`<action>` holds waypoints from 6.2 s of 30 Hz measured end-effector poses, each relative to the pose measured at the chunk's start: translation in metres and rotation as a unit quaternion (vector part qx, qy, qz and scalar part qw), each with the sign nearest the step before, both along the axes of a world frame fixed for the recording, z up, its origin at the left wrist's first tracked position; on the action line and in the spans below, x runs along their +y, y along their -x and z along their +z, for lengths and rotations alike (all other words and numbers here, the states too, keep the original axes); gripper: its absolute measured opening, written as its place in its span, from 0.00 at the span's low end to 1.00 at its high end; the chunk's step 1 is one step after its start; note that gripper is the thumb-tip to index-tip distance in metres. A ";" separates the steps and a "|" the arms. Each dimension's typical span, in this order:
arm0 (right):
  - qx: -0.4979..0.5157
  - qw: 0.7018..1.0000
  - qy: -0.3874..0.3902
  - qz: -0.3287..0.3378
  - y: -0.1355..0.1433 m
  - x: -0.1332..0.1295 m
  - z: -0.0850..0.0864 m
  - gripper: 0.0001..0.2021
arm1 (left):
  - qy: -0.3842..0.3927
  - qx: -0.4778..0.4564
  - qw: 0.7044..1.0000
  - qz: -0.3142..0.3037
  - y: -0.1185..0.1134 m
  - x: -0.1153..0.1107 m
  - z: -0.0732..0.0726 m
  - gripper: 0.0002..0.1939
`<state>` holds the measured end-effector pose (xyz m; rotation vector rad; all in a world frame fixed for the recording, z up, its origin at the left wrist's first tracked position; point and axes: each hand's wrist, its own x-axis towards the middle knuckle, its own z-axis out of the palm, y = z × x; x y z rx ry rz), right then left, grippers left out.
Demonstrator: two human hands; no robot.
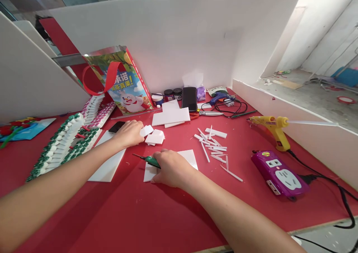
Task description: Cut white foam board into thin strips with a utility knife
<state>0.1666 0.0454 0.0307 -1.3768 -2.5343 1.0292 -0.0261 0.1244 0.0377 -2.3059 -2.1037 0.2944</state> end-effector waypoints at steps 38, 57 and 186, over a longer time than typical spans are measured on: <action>-0.001 0.999 -0.032 0.020 0.000 0.000 -0.004 0.18 | 0.081 -0.071 0.986 -0.125 -0.034 -0.006 0.017 0.17; -0.016 0.999 -0.031 0.030 0.000 0.000 0.000 0.15 | 0.113 -0.033 0.989 -0.084 -0.037 0.000 0.018 0.16; -0.017 1.000 -0.013 -0.007 0.003 0.000 -0.003 0.23 | 0.003 -0.202 0.966 -0.161 0.049 -0.027 0.020 0.25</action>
